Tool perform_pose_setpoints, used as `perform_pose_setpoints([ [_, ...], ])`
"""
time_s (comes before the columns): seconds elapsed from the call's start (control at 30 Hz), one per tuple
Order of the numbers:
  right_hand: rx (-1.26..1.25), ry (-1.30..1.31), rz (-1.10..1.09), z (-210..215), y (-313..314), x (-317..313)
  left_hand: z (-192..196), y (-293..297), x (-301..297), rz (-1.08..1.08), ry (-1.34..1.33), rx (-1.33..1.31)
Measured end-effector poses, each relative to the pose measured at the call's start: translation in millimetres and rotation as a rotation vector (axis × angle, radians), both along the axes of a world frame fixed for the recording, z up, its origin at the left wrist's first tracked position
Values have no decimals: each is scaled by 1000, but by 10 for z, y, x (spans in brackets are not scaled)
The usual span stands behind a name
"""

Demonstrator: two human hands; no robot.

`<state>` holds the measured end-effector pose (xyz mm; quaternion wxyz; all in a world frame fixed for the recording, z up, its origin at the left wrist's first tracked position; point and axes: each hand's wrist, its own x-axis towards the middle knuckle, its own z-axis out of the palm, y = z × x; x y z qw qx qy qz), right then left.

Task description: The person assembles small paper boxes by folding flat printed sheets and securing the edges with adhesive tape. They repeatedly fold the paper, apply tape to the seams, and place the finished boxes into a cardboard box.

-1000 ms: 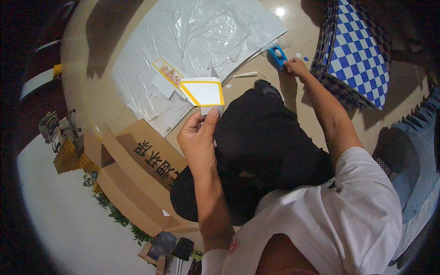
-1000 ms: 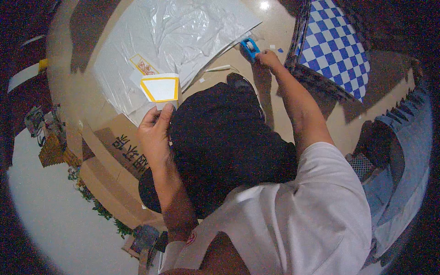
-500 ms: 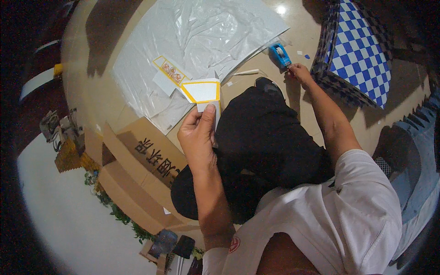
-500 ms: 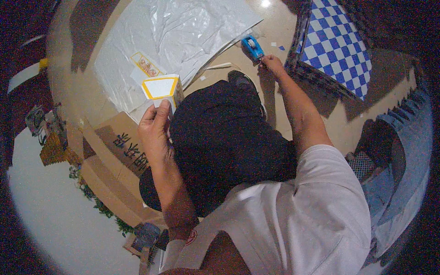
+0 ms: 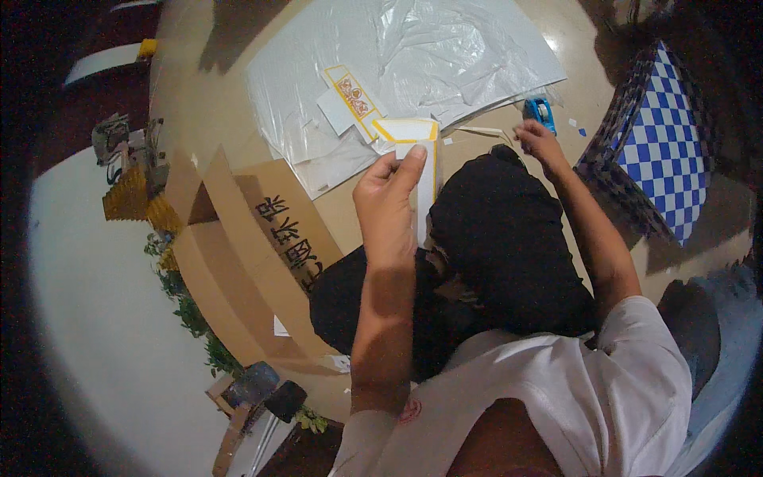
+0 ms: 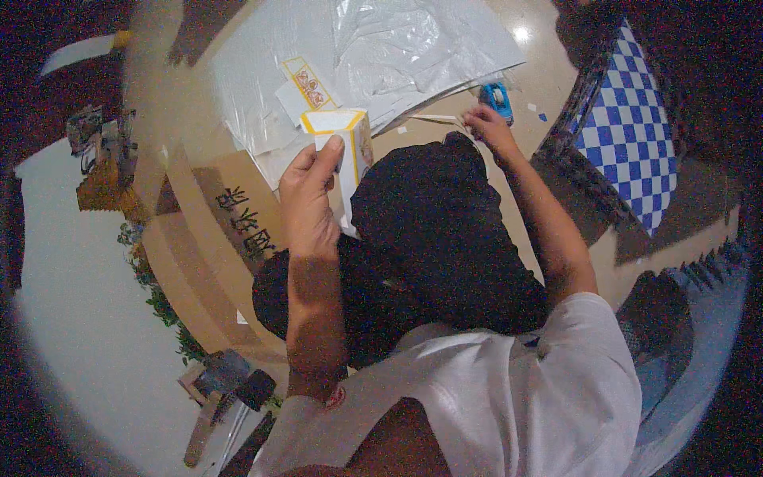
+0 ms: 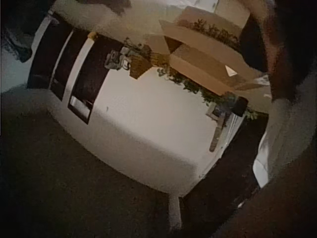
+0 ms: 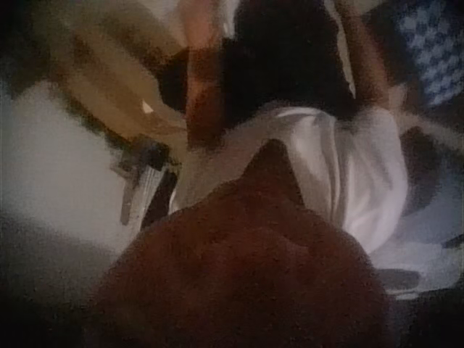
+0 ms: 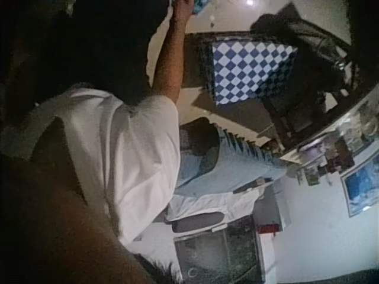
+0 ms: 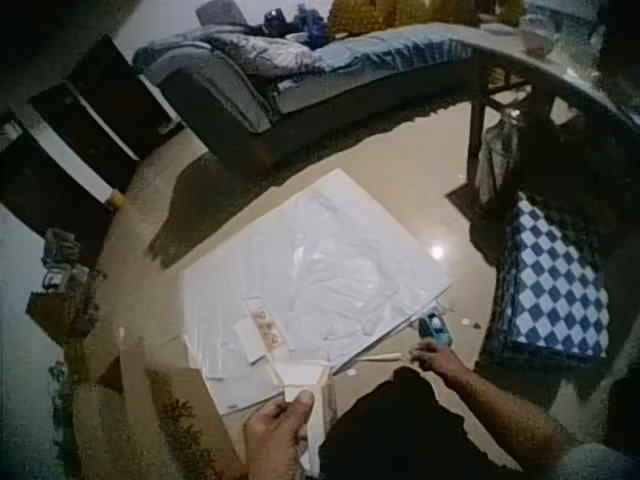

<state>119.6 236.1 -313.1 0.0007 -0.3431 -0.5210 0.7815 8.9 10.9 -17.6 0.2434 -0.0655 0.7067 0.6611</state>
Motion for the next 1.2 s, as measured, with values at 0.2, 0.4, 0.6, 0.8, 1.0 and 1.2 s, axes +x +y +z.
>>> perform_pose_setpoints([
  [0.2, 142, 569, 233, 2570, -468, -618, 102, 64, 5, 1, -6, 116],
  [0.4, 260, 558, 267, 2822, -701, -730, 132, -24, 34, -17, -52, 285],
  [0.6, 375, 500, 310, 2933, -766, -655, 199, -143, 109, -72, 110, 266],
  [0.8, 418, 560, 263, 3141, -873, -571, 172, -178, 119, -28, 137, 228],
  [1.0, 740, 559, 243, 3342, -937, -343, 175, -160, 171, -54, 197, 149],
  [1.2, 663, 573, 294, 3467, -1062, -270, 228, -160, 224, -67, 230, 136],
])
